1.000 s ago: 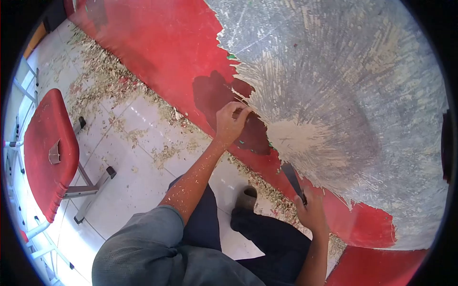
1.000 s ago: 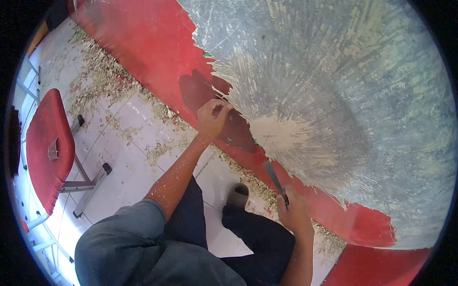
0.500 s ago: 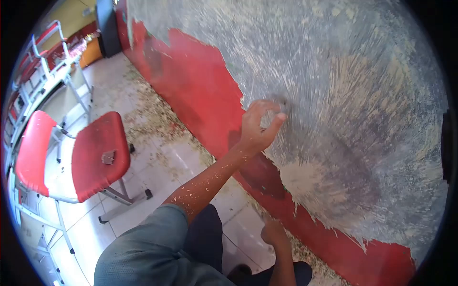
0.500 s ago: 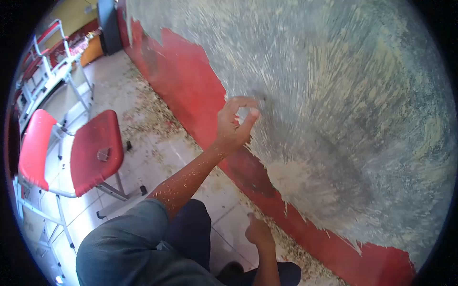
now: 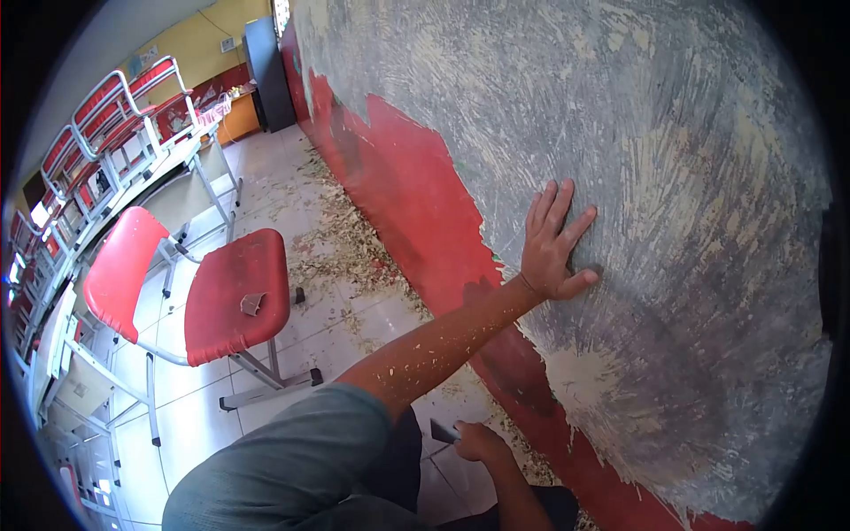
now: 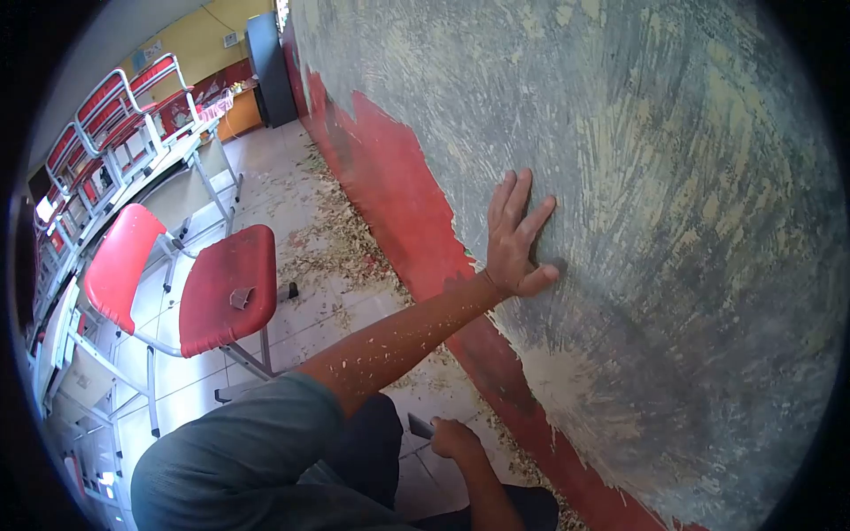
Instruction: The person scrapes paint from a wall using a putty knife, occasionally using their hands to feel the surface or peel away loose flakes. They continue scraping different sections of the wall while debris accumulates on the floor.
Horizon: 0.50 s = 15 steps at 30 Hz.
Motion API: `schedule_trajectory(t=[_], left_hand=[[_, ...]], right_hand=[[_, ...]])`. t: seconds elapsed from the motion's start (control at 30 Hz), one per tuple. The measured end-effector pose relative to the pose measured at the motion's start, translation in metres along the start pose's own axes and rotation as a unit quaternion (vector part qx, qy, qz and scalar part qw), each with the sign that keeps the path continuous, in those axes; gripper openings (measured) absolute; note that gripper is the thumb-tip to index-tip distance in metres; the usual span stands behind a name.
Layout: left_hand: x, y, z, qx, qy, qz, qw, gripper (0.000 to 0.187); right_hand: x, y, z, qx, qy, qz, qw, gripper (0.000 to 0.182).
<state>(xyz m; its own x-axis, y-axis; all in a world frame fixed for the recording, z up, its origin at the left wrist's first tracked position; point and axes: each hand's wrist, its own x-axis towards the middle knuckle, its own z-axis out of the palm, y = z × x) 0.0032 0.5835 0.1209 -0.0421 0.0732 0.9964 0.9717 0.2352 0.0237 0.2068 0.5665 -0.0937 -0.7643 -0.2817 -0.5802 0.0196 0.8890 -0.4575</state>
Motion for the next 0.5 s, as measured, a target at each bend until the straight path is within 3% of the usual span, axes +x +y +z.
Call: schedule_trajectory(t=[0.17,0.27,0.37,0.5], left_hand=[[0.000,0.003,0.001,0.003,0.002,-0.007,1.000,0.073],[0.001,0.003,-0.001,0.026,-0.013,0.014,0.999,0.073],[0.003,0.005,0.001,0.042,-0.005,0.023,0.999,0.072],[0.000,0.006,0.006,0.036,0.005,0.012,0.999,0.070]], right_hand=[[0.004,0.011,-0.017,0.030,0.038,-0.023,0.999,0.051],[-0.006,0.003,-0.013,0.134,0.214,-0.086,0.964,0.052],[0.009,0.003,0.020,0.243,0.349,-0.190,0.885,0.055],[0.021,0.009,0.018,0.203,0.264,-0.143,0.932,0.066]])
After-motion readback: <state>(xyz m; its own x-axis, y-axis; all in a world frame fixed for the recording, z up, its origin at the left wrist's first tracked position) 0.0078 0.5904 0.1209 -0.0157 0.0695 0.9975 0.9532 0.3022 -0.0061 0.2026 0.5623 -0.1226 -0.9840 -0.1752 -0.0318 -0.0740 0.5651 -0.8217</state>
